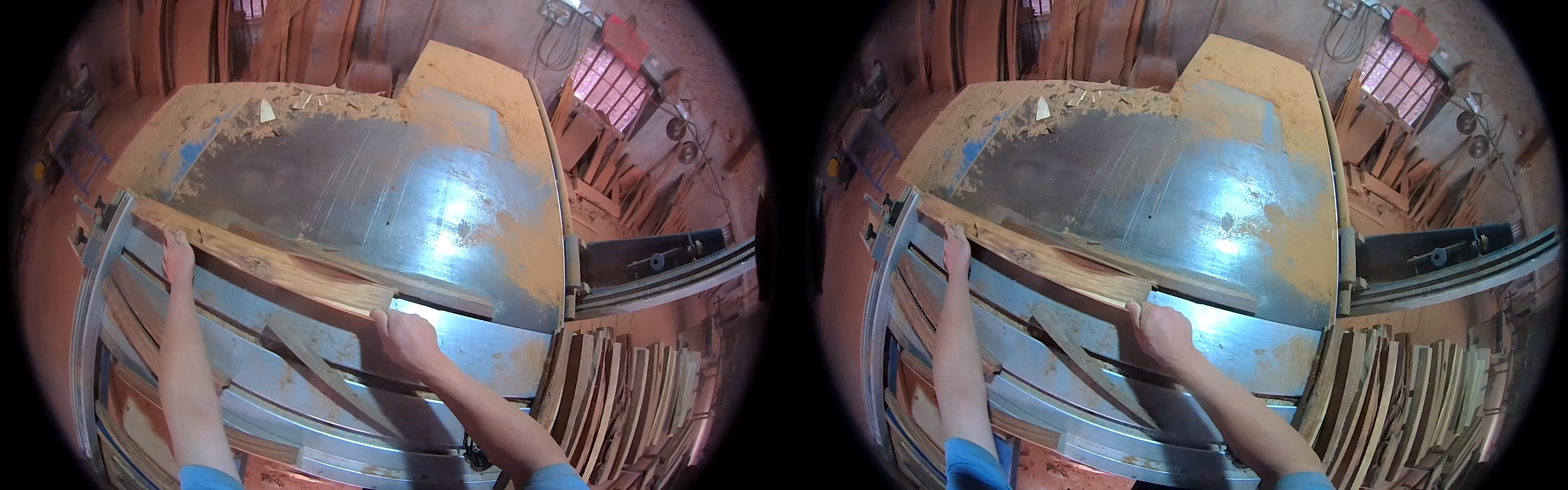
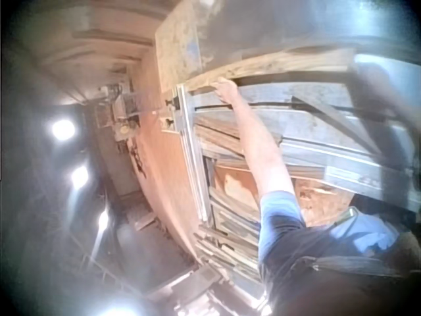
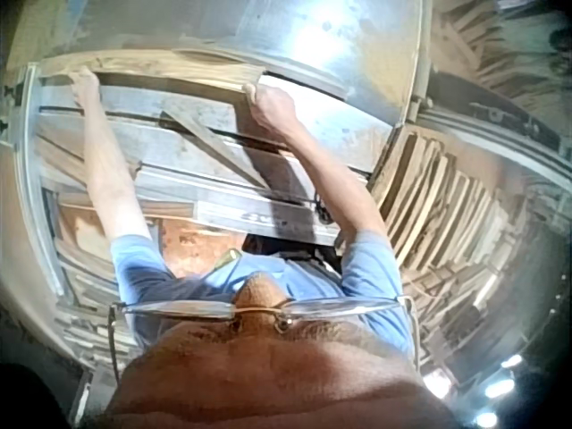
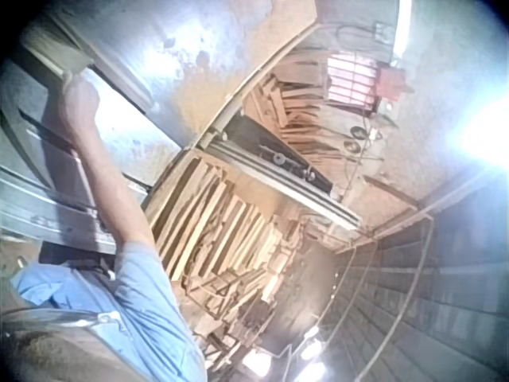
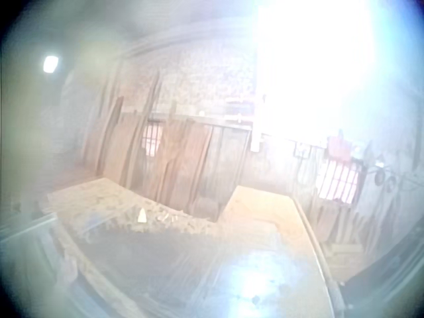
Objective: The person repeatedly feeds wooden planks through a table saw, guiding them along the fence and collecting the cut pieces. The person also briefly uses a tape measure to check a plank before cutting.
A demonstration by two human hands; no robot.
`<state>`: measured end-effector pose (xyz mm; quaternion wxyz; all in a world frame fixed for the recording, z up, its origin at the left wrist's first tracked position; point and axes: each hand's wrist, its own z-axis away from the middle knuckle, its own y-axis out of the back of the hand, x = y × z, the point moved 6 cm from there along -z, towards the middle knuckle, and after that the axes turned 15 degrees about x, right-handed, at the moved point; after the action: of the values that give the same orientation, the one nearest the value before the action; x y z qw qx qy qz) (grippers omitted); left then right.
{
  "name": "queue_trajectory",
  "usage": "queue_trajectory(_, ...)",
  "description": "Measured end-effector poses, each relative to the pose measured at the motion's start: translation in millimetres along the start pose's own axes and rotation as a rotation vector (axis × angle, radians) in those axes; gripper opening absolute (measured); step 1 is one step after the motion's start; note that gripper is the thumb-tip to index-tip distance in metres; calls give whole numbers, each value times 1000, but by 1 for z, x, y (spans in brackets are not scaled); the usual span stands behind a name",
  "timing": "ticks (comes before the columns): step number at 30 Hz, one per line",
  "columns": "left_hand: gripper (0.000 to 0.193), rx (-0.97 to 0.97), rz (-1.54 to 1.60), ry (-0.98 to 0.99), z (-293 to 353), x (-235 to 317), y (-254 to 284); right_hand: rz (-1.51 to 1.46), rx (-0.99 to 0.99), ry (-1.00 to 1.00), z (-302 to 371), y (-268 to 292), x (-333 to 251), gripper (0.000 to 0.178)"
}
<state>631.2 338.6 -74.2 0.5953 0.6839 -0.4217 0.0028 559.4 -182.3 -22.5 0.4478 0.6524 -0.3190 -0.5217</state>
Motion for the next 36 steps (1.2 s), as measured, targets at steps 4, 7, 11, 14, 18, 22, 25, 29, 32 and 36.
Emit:
queue_trajectory(4,67,-54,-29,-48,-17,-39,-5,43,-65,47,-3,-3,-11,26)
queue_trajectory(7,67,-204,187,-23,24,-5,10,-80,129,-45,-2,3,-5,58)
queue_trajectory(11,66,-265,299,-30,72,-1,51,21,-53,-24,-2,-2,-12,28)
queue_trajectory(14,64,-241,296,-152,120,43,99,6,-4,-30,-6,-1,-17,31)
queue_trajectory(18,56,-317,500,-172,217,86,145,-106,119,-40,-2,-1,-19,58)
queue_trajectory(22,41,-770,944,350,313,105,145,-132,139,-81,6,16,-29,56)
queue_trajectory(25,45,-801,1109,766,354,125,137,-186,92,-2,19,9,-35,54)
queue_trajectory(29,42,-683,1053,766,354,117,114,-249,63,92,53,0,-56,49)
queue_trajectory(32,37,-772,950,727,351,106,114,-343,-43,119,68,15,-90,34)
queue_trajectory(36,35,-550,606,522,335,127,136,-396,-60,80,95,23,-96,35)
